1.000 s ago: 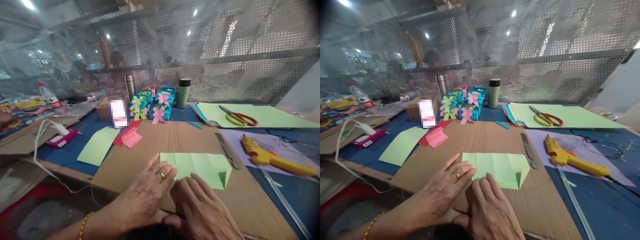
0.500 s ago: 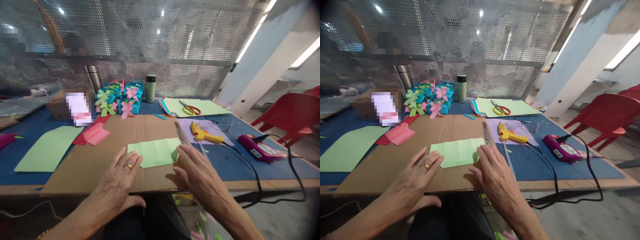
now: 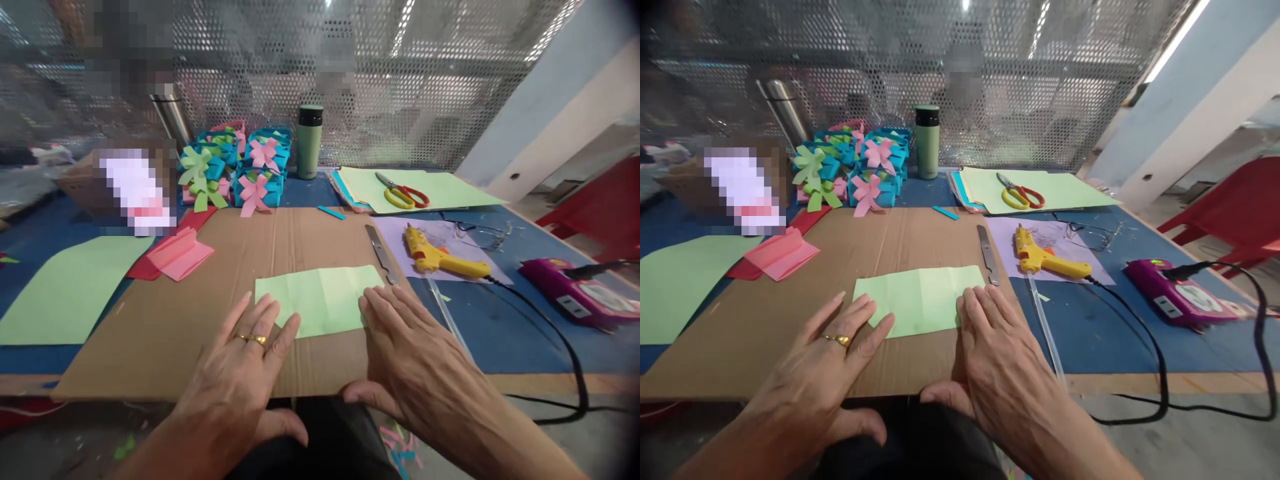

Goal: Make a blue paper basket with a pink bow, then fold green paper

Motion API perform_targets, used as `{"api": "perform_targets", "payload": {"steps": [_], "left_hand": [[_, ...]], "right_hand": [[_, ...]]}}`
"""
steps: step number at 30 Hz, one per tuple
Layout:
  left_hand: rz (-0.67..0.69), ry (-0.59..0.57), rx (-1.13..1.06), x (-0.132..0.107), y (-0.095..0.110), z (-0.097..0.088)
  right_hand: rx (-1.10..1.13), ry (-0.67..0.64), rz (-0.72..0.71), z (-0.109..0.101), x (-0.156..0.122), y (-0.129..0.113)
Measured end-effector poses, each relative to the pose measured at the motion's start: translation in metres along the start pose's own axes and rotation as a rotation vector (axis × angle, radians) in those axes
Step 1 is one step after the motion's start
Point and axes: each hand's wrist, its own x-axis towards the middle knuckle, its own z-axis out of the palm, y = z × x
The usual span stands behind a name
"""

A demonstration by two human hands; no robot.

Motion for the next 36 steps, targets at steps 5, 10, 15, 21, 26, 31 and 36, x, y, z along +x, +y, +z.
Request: {"api": "perform_targets", "payload": {"steps": [5, 10, 15, 21, 26, 31, 36], "left_hand": [[-0.057, 0.018, -0.019, 0.002, 0.006, -0.002], [-0.086, -0.002, 0.035, 0.002, 0.012, -0.007], [-0.082, 0.005, 0.033, 0.004, 0.013, -0.006], [-0.08, -0.006, 0.049, 0.003, 0.022, 0.004], [-0.059, -0.046, 0.037, -0.001, 0.016, -0.004], [-0.088, 0.059, 0.006, 0.011, -0.009, -0.025], [-0.081, -0.112, -0.051, 0.03, -0.025, -0.031]], "right_hand": [[0.032, -0.021, 0.025, 0.002, 0.001, -0.003], [-0.074, -0.018, -0.046, -0.002, -0.007, -0.001], [-0.04, -0.057, -0.045, -0.006, -0.008, 0.001], [-0.052, -0.065, -0.01, 0.005, -0.006, -0.006], [0.04, -0.017, -0.004, 0.001, -0.009, -0.003], [0.099, 0.051, 0.008, -0.021, 0.005, 0.015], [0.176, 0.016, -0.108, -0.016, 0.027, 0.032]]}}
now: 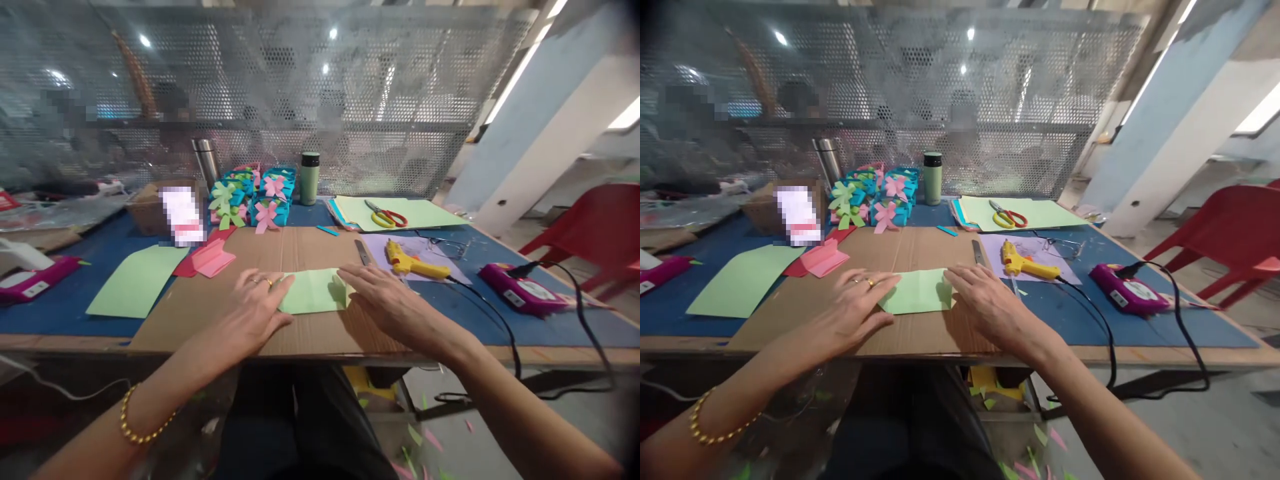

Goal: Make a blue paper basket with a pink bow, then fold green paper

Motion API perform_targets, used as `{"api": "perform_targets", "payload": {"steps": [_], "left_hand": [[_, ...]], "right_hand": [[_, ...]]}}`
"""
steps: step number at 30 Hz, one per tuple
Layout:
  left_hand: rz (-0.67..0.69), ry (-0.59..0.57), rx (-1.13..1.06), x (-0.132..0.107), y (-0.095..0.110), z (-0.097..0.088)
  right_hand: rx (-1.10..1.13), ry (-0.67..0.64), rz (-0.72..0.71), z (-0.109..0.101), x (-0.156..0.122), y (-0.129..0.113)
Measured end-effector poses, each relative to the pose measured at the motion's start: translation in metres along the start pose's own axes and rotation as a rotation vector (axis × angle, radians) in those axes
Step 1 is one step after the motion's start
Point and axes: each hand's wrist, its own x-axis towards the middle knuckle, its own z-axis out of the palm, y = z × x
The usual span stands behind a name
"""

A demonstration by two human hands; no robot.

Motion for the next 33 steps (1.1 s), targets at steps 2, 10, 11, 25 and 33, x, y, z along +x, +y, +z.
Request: {"api": "perform_targets", "payload": {"steps": [2, 10, 11, 25, 33], "left_hand": [[0.015, -0.085, -0.045, 0.003, -0.001, -0.001], [0.055, 0.111, -0.077, -0.01, -0.002, 0.006], [0.07, 0.131, -0.071, -0.013, -0.001, 0.006], [0.107, 0.129, -0.094, -0.039, 0.009, 0.002], [-0.074, -0.013, -0.262, -0.017, 0.005, -0.021]], "right_hand": [[0.029, -0.038, -0.008, 0.005, 0.003, 0.004], [0.065, 0.003, 0.011, 0.004, -0.012, 0.005], [0.065, 0.002, 0.007, 0.002, -0.015, 0.004], [0.188, -0.188, 0.047, -0.032, -0.045, -0.016], [0.181, -0.121, 0.047, -0.015, -0.015, -0.019]]}}
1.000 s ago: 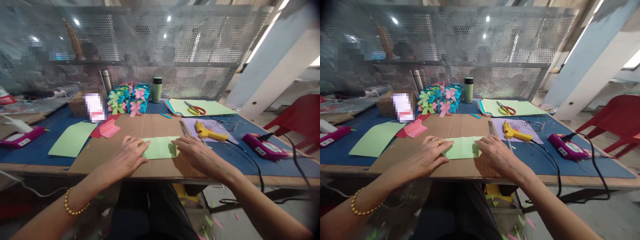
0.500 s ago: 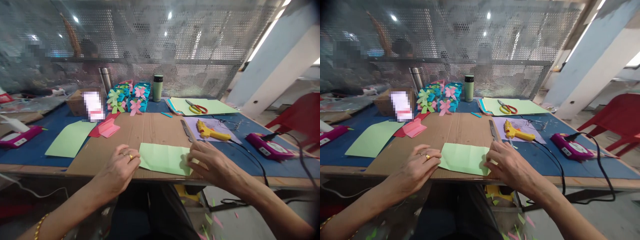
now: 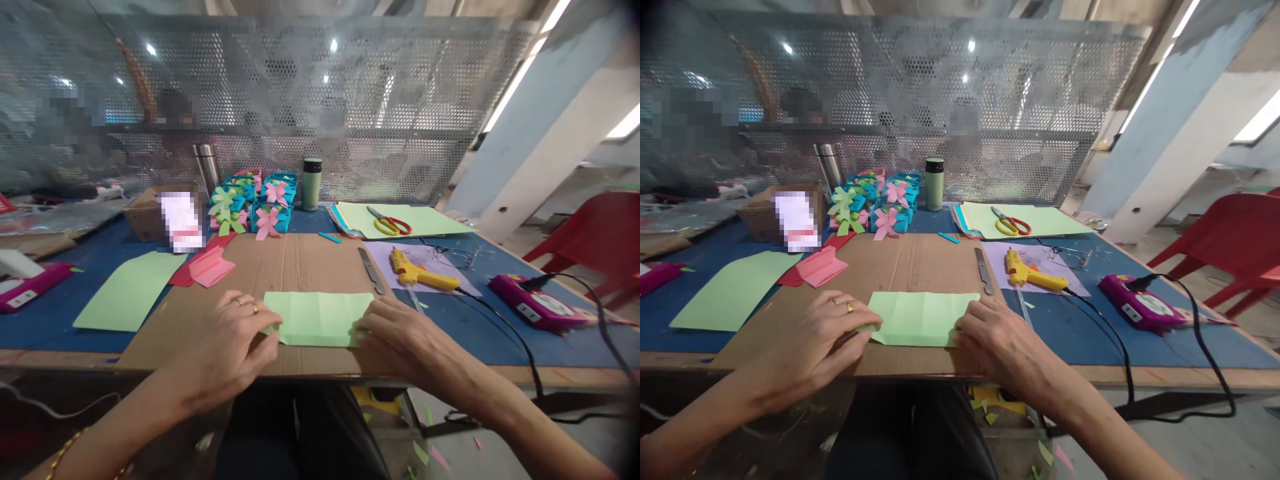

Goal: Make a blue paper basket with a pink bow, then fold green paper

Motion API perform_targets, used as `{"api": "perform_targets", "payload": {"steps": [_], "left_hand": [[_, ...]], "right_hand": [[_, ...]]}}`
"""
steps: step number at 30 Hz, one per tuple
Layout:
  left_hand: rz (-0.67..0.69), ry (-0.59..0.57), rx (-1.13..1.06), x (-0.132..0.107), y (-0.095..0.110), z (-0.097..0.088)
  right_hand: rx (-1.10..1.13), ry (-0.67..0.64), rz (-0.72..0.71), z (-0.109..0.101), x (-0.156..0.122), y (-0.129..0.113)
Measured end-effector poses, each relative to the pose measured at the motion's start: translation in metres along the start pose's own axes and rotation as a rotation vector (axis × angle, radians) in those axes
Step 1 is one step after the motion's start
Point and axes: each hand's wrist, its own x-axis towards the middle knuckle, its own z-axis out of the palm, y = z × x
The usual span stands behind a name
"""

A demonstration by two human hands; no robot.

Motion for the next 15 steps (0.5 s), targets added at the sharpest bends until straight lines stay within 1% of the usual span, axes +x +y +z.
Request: {"api": "perform_targets", "payload": {"steps": [2, 4, 6, 8, 11, 13, 15], "left_hand": [[-0.014, -0.031, 0.06, 0.011, 0.0, 0.002], [0.009, -0.075, 0.137, 0.021, 0.001, 0.006], [0.044, -0.115, 0.186, 0.027, 0.002, 0.012], [0.065, -0.122, 0.202, 0.029, 0.003, 0.017], [0.114, -0.072, 0.184, 0.027, 0.003, 0.023], [0.156, -0.046, 0.141, 0.025, 0.001, 0.027], [0.184, -0.044, 0.079, 0.023, 0.0, 0.029]], "right_hand": [[0.009, 0.011, 0.093, 0.003, 0.005, 0.005], [0.006, 0.018, 0.203, 0.003, 0.008, 0.013], [0.007, 0.013, 0.268, 0.003, 0.013, 0.019], [0.007, 0.01, 0.279, 0.0, 0.021, 0.023], [0.01, -0.001, 0.267, -0.003, 0.033, 0.024], [0.024, -0.041, 0.235, -0.003, 0.038, 0.022], [0.044, -0.092, 0.206, -0.001, 0.041, 0.02]]}}
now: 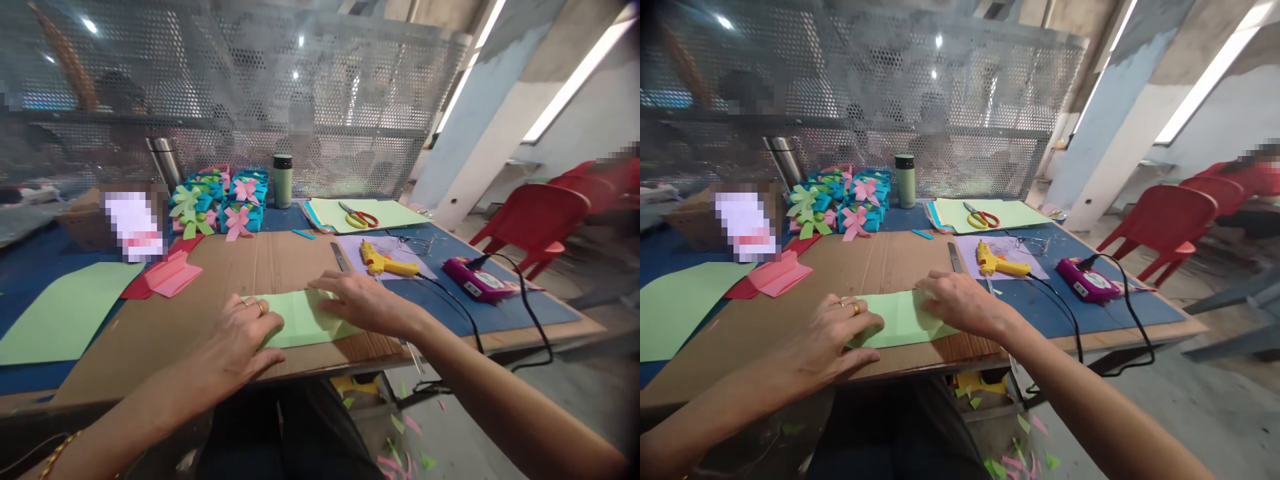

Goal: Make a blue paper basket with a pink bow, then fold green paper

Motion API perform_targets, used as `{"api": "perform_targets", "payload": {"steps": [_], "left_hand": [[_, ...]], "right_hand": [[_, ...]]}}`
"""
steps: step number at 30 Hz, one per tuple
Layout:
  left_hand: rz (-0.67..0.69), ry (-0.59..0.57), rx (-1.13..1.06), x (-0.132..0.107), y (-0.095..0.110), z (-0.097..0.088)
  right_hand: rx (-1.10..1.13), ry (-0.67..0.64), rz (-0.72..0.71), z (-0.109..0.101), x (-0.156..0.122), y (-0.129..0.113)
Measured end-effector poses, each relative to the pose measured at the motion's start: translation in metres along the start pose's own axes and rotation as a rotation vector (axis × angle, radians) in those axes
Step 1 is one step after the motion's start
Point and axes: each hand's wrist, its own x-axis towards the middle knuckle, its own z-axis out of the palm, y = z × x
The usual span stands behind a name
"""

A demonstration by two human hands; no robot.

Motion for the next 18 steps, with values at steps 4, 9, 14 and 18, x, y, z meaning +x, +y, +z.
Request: {"api": "perform_targets", "payload": {"steps": [4, 9, 14, 18], "left_hand": [[0.008, -0.027, -0.076, 0.001, 0.004, 0.002], [0.103, 0.12, 0.073, 0.002, 0.013, 0.004], [0.169, 0.186, 0.451, -0.005, 0.018, 0.002], [0.208, 0.224, 0.49, -0.014, 0.012, 0.003]], "right_hand": [[0.044, -0.017, 0.013, 0.002, 0.004, 0.002], [0.212, -0.08, 0.035, -0.017, 0.01, 0.01], [0.415, -0.24, 0.006, -0.034, 0.012, 0.015], [0.516, -0.262, 0.001, -0.029, 0.01, 0.013]]}}
